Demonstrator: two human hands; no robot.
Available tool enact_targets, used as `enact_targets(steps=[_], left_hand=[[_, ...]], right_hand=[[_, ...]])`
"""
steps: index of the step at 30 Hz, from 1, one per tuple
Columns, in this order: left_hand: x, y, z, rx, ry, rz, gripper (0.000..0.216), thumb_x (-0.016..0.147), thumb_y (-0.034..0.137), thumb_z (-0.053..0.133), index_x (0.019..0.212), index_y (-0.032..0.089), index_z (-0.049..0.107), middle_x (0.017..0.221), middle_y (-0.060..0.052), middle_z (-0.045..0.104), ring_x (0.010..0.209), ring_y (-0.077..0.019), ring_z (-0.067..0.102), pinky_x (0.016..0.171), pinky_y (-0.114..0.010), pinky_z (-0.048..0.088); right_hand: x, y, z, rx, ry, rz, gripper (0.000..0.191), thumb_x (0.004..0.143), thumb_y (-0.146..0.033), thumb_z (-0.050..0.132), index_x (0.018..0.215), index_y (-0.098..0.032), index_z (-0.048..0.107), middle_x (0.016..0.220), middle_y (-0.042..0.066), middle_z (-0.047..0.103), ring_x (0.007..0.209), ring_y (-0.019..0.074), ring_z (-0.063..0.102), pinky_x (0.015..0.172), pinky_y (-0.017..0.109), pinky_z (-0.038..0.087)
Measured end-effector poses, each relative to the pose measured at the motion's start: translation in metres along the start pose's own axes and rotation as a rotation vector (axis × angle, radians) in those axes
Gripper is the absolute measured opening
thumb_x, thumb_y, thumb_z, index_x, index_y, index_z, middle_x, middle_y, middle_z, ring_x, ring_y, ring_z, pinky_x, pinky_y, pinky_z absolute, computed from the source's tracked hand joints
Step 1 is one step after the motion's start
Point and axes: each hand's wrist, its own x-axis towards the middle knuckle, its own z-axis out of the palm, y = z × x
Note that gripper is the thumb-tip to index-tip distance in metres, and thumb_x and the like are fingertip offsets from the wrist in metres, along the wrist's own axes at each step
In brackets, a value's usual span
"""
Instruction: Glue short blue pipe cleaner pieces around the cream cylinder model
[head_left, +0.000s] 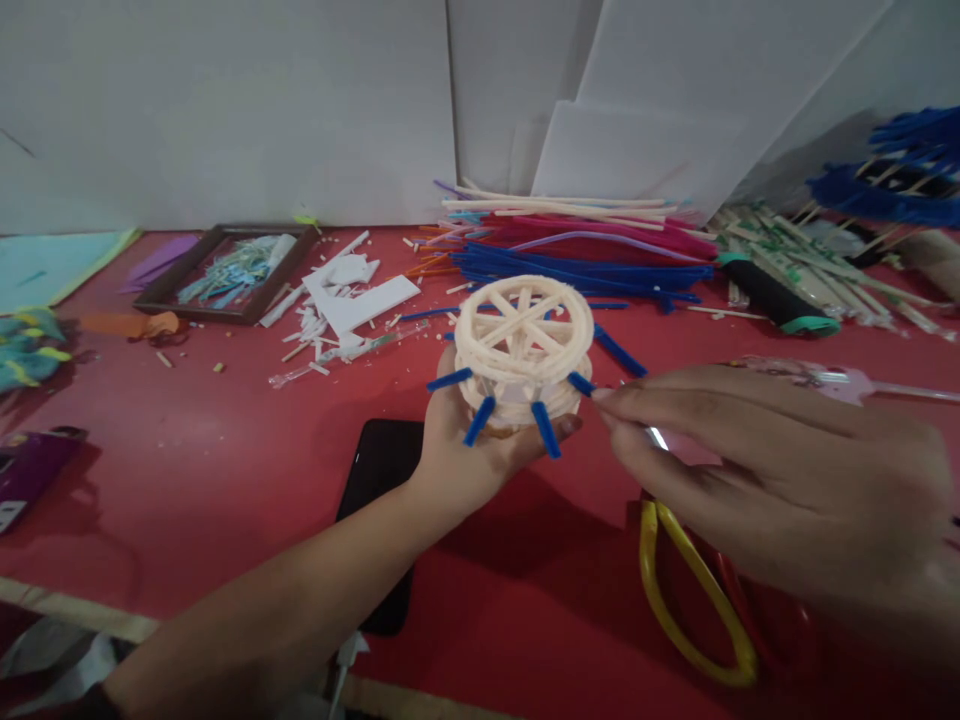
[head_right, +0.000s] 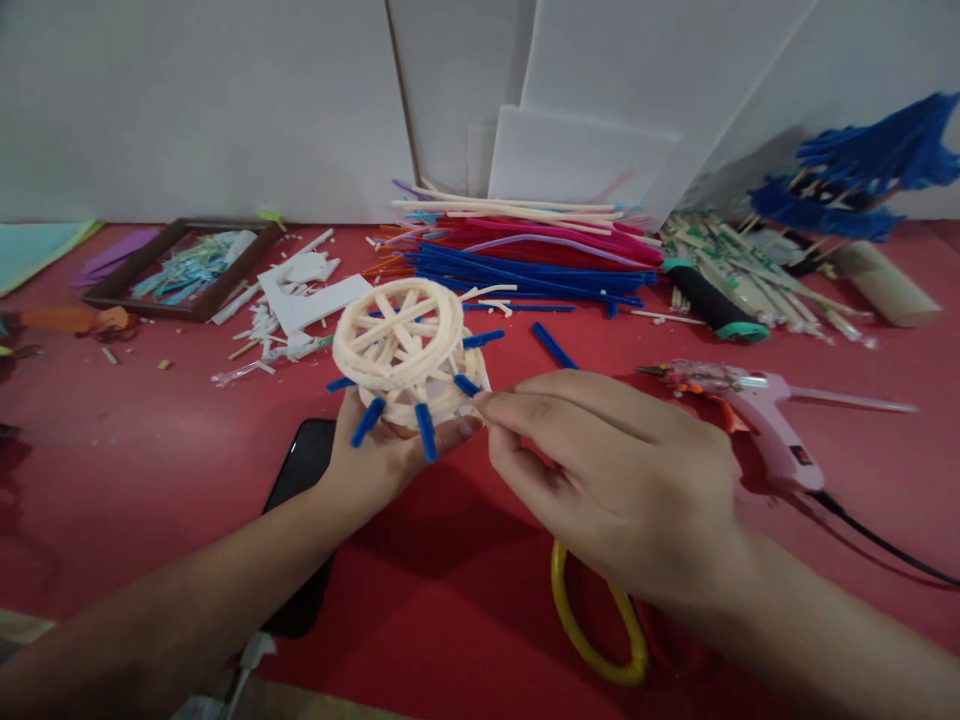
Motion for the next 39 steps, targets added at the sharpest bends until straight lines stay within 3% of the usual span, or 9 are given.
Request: enact_targets(steps=[6,12,17,19,21,25,28,34,39], left_hand=[[0.000,0.000,-0.001,0.006,-0.008,-0.012,0.081,0.054,0.013,0.094,0.125,0.026,0.056,0.113,-0.009,0.075,0.103,-0.0330,0.074,0.090,-0.050,0.064],[0.000,0.000,-0.001,0.044,-0.008,-0.033,0.085,0.055,0.020,0.095,0.129,0.025,0.054,0.110,-0.011,0.076,0.093,-0.0322,0.076,0.079,-0.049,0.066],[0.000,0.003,-0.001,0.081,-0.008,0.006,0.086,0.055,0.021,0.094,0.130,0.025,0.053,0.113,-0.010,0.075,0.101,-0.0314,0.075,0.090,-0.049,0.063],[-0.001,0.003,-0.002,0.097,-0.010,0.013,0.083,0.057,0.020,0.093,0.130,0.025,0.054,0.114,-0.010,0.075,0.103,-0.0310,0.074,0.095,-0.050,0.061],[-0.001,0.003,-0.003,0.090,0.000,0.018,0.080,0.060,0.022,0.091,0.131,0.025,0.054,0.115,-0.010,0.075,0.107,-0.0317,0.073,0.099,-0.051,0.059],[-0.001,0.004,-0.001,0.033,-0.029,0.002,0.085,0.055,0.025,0.095,0.130,0.025,0.056,0.116,-0.011,0.075,0.112,-0.0355,0.071,0.102,-0.055,0.057],[0.000,0.010,0.002,0.033,-0.061,-0.044,0.087,0.050,0.023,0.097,0.127,0.026,0.057,0.115,-0.011,0.075,0.112,-0.0372,0.071,0.103,-0.056,0.056],[0.002,0.021,0.007,0.035,-0.100,-0.082,0.085,0.049,0.023,0.097,0.124,0.027,0.057,0.117,-0.009,0.074,0.117,-0.0385,0.068,0.112,-0.061,0.049],[0.003,0.024,0.007,0.026,-0.118,-0.178,0.085,0.047,0.024,0.097,0.123,0.026,0.058,0.114,-0.011,0.074,0.120,-0.0430,0.065,0.106,-0.065,0.053]], right_hand=[[0.001,-0.001,0.001,-0.019,0.029,-0.015,0.013,0.089,-0.009,0.064,0.088,-0.023,0.066,0.082,-0.001,0.079,0.074,0.0123,0.075,0.068,0.021,0.059],[0.002,-0.003,0.000,0.009,-0.019,0.026,0.017,0.090,-0.009,0.063,0.091,-0.025,0.067,0.086,-0.001,0.079,0.076,0.0136,0.075,0.070,0.021,0.060],[0.003,-0.004,-0.001,0.052,-0.011,0.040,0.014,0.090,-0.009,0.061,0.091,-0.023,0.066,0.084,0.000,0.078,0.074,0.0109,0.073,0.069,0.019,0.057],[0.004,-0.004,-0.003,0.137,-0.032,0.136,0.008,0.091,-0.015,0.060,0.092,-0.021,0.065,0.076,0.000,0.074,0.063,0.0095,0.068,0.060,0.020,0.054],[0.005,-0.004,-0.004,0.305,-0.061,0.325,0.005,0.091,-0.024,0.060,0.092,-0.022,0.065,0.068,-0.002,0.069,0.052,0.0095,0.060,0.049,0.022,0.048],[0.006,-0.002,-0.001,0.697,-0.199,0.722,0.024,0.090,-0.042,0.062,0.076,-0.023,0.068,0.059,-0.002,0.059,0.047,0.0106,0.050,0.040,0.022,0.038],[0.008,-0.001,0.002,0.893,-0.279,0.841,0.037,0.085,-0.052,0.068,0.064,-0.021,0.066,0.054,-0.003,0.053,0.047,0.0086,0.043,0.040,0.021,0.033],[0.018,-0.007,0.000,0.889,-0.261,0.775,0.030,0.080,-0.044,0.074,0.065,-0.019,0.068,0.049,-0.006,0.046,0.042,0.0062,0.035,0.034,0.020,0.023],[0.019,-0.011,-0.001,0.820,-0.280,0.757,0.034,0.082,-0.046,0.071,0.062,-0.019,0.066,0.049,-0.004,0.049,0.042,0.0071,0.039,0.035,0.019,0.028]])
